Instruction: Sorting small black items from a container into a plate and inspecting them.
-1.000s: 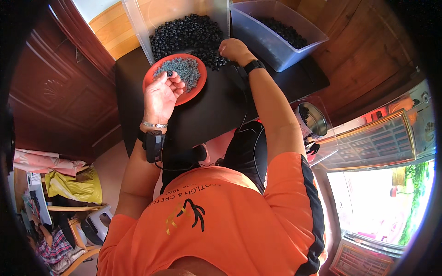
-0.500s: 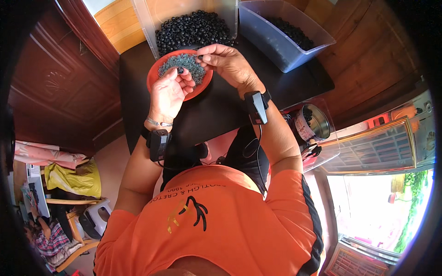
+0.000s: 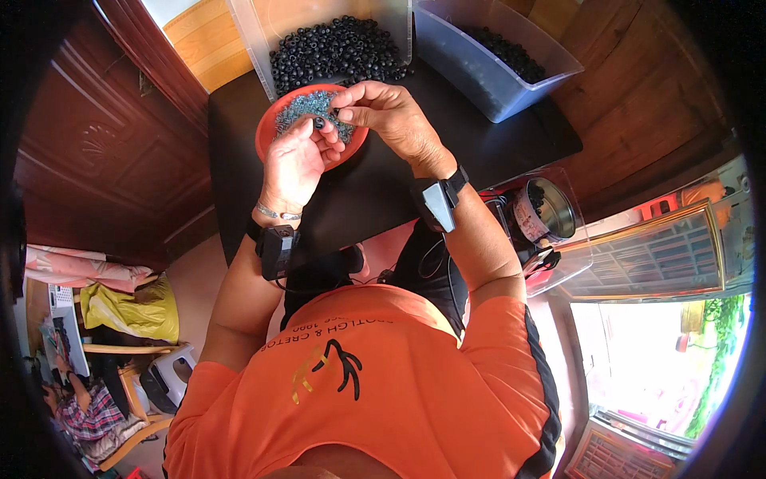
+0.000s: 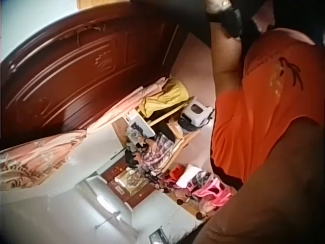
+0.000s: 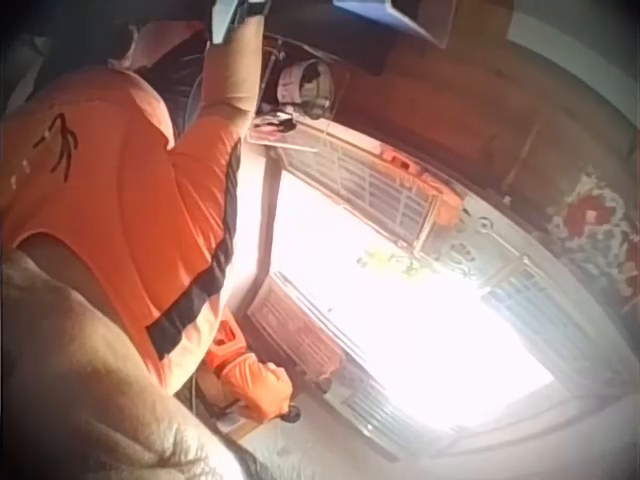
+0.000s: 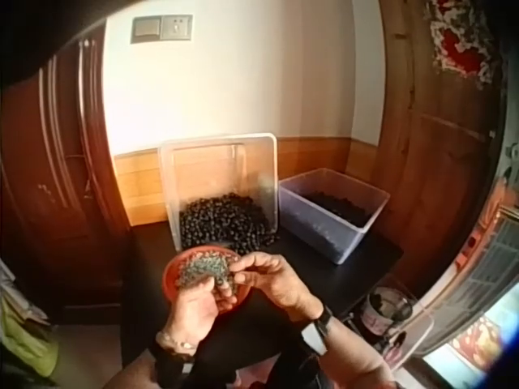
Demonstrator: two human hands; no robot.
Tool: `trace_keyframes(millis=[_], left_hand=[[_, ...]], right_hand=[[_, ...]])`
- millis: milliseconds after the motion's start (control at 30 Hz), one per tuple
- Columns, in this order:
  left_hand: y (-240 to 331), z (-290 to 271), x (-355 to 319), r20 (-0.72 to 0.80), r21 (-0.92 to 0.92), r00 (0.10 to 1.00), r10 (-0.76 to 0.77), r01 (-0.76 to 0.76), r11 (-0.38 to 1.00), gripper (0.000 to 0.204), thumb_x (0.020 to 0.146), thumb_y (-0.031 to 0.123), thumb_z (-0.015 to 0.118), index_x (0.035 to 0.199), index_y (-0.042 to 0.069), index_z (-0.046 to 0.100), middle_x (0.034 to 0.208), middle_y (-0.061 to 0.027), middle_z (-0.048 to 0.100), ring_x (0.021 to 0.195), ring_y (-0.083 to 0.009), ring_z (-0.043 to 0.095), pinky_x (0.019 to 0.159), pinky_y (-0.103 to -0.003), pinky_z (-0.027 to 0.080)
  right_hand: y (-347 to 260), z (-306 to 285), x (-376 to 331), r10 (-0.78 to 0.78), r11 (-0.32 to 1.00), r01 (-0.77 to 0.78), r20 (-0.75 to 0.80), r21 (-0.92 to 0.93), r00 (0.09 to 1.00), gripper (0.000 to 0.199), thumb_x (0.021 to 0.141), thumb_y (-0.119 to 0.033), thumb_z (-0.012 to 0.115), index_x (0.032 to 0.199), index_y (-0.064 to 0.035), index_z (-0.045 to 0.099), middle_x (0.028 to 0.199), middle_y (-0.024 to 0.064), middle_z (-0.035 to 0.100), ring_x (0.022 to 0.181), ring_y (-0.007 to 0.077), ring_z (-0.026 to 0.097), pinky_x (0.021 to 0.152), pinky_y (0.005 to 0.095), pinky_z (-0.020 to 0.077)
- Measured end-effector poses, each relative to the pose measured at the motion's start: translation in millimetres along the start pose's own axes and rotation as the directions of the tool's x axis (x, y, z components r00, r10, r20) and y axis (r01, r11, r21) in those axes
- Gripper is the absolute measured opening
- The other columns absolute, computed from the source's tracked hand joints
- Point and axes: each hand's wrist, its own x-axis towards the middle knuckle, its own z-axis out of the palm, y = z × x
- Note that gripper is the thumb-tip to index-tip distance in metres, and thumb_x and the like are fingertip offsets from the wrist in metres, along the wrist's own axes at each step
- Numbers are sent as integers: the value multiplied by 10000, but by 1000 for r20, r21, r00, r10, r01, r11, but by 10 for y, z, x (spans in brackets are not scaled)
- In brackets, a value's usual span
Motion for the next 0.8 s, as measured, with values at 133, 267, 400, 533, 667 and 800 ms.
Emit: trace_keyframes(millis=[133,267,400,533,667,800], left_hand=[[-13,0,-8,-8,-2,1000,-21,21,1000,225,890,283,520,871,72,597,826,-29,610,764,-190,593,699,-311,446],[-23,2,3,-8,-9,999,-35,35,999,224,889,280,520,866,71,595,830,-28,608,763,-190,592,699,-309,446],[-18,26,-8,2,1,1000,-23,23,1000,221,890,276,514,866,69,587,832,-34,601,758,-190,583,693,-303,443],[-20,46,-21,-6,12,1000,-11,11,1000,228,893,275,506,865,62,582,826,-42,594,758,-190,576,685,-301,441],[-31,42,-18,-6,3,1000,-28,28,1000,233,898,273,497,865,58,581,821,-44,592,759,-190,576,688,-301,441],[-20,60,-27,2,18,999,-32,32,999,231,909,264,481,879,57,579,825,-44,587,757,-187,571,694,-298,439]], right_hand=[[-46,5,6,-61,984,67,42,-163,997,133,842,0,632,971,-17,659,939,36,652,891,120,598,834,260,481],[-87,4,27,-76,974,89,67,-208,995,138,851,21,610,980,-6,654,931,41,650,868,117,605,812,257,492],[-143,41,47,-94,958,120,108,-262,990,144,854,41,596,984,8,647,927,46,639,857,117,611,784,253,505],[-161,60,48,-68,950,110,151,-293,986,138,857,48,585,980,19,643,939,50,622,867,123,611,761,250,513],[-171,70,49,-119,902,182,180,-391,976,139,854,55,581,970,17,647,941,52,617,866,129,610,750,248,515],[-214,70,59,-127,874,212,215,-437,968,146,840,54,593,965,7,652,936,52,619,859,133,608,743,247,515]])
